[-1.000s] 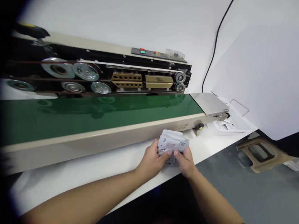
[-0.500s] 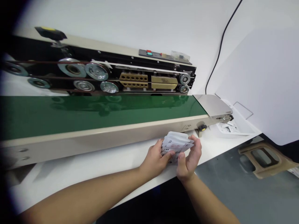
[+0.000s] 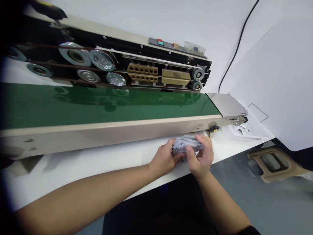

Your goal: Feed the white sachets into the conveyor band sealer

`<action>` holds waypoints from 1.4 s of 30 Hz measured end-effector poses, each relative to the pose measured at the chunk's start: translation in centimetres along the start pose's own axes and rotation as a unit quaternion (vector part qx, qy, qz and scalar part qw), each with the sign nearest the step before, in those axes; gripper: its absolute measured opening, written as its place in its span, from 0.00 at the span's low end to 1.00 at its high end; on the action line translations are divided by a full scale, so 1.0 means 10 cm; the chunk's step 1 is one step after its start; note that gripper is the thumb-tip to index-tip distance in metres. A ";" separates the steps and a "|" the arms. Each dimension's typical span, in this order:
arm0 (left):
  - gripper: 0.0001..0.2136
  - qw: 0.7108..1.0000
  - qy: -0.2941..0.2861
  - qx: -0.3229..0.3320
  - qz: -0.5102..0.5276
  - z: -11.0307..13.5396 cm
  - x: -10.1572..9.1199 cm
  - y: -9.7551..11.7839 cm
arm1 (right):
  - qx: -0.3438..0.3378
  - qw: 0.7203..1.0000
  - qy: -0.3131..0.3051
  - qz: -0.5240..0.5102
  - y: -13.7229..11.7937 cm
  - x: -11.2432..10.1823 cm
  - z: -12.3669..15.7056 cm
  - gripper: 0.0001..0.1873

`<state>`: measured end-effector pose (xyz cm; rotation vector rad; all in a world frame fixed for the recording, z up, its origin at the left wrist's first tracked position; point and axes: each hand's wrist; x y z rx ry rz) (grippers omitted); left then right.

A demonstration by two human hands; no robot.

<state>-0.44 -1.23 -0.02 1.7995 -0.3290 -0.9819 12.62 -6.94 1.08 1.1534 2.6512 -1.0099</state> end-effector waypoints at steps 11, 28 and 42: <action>0.25 0.999 -0.040 -0.035 -0.012 0.00 -0.02 0.06 | 0.048 0.992 0.052 -0.107 0.04 0.11 0.09 0.17; 0.20 1.000 -0.007 0.019 0.011 -0.02 0.01 0.00 | -0.045 0.947 -0.282 0.147 -0.17 -0.41 -0.32 0.21; 0.22 0.999 -0.023 0.010 0.038 -0.02 -0.01 0.01 | -0.003 0.942 -0.318 0.110 -0.09 -0.35 -0.27 0.08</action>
Point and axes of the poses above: each hand's wrist, its own z-axis away from the middle knuckle, its own x-axis out of the palm, y = z × x, and after that the axes turned 11 degrees about -y, right-handed
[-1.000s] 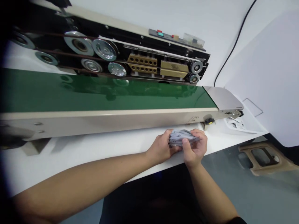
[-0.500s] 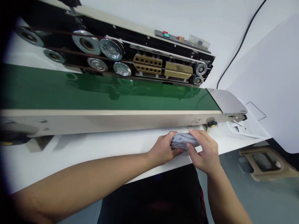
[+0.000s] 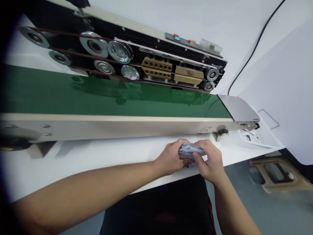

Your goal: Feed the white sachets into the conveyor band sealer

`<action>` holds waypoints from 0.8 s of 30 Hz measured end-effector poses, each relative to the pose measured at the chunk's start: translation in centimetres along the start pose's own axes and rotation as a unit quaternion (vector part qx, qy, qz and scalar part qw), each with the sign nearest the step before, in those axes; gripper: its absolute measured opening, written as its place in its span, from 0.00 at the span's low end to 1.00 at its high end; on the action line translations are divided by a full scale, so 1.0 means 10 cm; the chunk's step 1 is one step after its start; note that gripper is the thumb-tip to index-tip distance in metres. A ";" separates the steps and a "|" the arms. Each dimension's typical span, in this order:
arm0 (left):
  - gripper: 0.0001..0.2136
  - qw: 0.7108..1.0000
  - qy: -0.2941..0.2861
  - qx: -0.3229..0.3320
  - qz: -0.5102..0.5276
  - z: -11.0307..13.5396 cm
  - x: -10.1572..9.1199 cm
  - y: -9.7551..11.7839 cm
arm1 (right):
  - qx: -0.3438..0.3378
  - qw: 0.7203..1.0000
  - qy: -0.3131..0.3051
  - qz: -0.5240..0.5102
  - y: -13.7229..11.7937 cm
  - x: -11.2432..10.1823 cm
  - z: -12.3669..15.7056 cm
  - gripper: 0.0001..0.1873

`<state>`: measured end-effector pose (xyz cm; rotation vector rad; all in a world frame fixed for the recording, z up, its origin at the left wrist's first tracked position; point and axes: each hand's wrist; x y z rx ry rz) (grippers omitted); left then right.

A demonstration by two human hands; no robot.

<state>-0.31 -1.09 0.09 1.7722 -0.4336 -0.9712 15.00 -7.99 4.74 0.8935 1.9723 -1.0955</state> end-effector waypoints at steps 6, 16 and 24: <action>0.25 0.999 -0.030 0.007 -0.031 0.02 0.02 0.02 | 0.002 1.000 0.011 0.009 0.08 0.12 0.06 0.13; 0.34 0.997 -0.003 -0.003 -0.078 -0.03 0.07 -0.05 | 0.101 0.987 0.115 0.047 0.13 0.49 0.21 0.26; 0.24 0.996 0.025 -0.077 -0.035 -0.08 -0.04 0.02 | 0.144 0.981 0.061 -0.118 0.21 0.51 0.15 0.26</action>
Point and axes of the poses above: each hand's wrist, its own z-axis away from the middle knuckle, its own x-axis out of the palm, y = z × x, and after that the axes turned 11 degrees about -y, right-handed
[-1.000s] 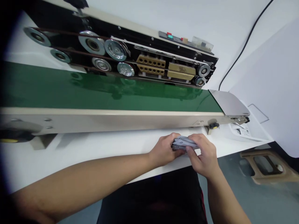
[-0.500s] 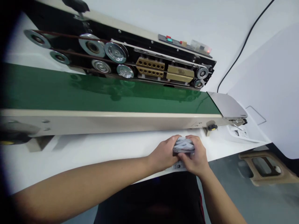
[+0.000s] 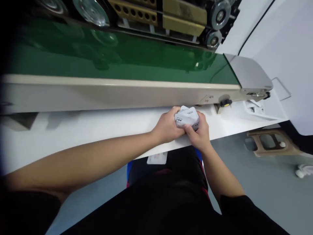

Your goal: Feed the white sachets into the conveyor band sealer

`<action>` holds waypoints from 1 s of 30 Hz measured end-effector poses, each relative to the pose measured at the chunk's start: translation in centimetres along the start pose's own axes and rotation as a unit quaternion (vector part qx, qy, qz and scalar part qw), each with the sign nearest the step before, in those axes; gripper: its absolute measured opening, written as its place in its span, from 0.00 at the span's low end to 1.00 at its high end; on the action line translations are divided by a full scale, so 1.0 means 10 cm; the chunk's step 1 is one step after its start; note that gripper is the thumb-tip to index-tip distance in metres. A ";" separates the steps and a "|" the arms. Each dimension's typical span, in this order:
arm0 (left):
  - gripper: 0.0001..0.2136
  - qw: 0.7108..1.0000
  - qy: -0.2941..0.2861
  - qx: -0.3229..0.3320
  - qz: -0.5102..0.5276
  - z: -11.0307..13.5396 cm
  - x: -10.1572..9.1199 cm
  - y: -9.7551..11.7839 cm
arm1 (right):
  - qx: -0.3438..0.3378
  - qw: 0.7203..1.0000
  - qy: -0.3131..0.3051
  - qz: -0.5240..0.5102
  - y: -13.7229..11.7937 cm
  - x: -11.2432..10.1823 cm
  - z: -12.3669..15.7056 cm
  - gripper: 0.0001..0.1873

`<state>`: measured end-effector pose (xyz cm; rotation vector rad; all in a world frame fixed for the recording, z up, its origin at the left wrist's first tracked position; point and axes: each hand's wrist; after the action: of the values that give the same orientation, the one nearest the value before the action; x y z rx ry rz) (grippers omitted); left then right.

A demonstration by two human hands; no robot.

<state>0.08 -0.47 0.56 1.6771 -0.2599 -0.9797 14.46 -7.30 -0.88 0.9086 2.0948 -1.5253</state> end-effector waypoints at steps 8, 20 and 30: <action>0.21 0.998 0.024 0.018 0.046 -0.05 0.04 -0.03 | -0.025 0.977 0.192 0.094 -0.16 0.17 0.33 0.34; 0.19 0.994 0.011 0.033 0.100 -0.04 0.06 -0.07 | 0.044 0.900 -0.407 0.150 -0.17 0.92 1.27 0.27; 0.19 0.995 0.001 0.024 0.097 -0.04 0.05 -0.06 | -0.018 0.864 -0.449 0.226 -0.26 1.13 0.99 0.23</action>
<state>0.45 -0.28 -0.16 1.6619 -0.4388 -0.8329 3.99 -14.08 -9.69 0.4609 1.1312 -1.2770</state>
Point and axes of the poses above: each hand's wrist, its own z-axis away from the middle knuckle, its own x-axis out of the palm, y = z × x, and after that the axes turned 11 degrees about -y, right-handed
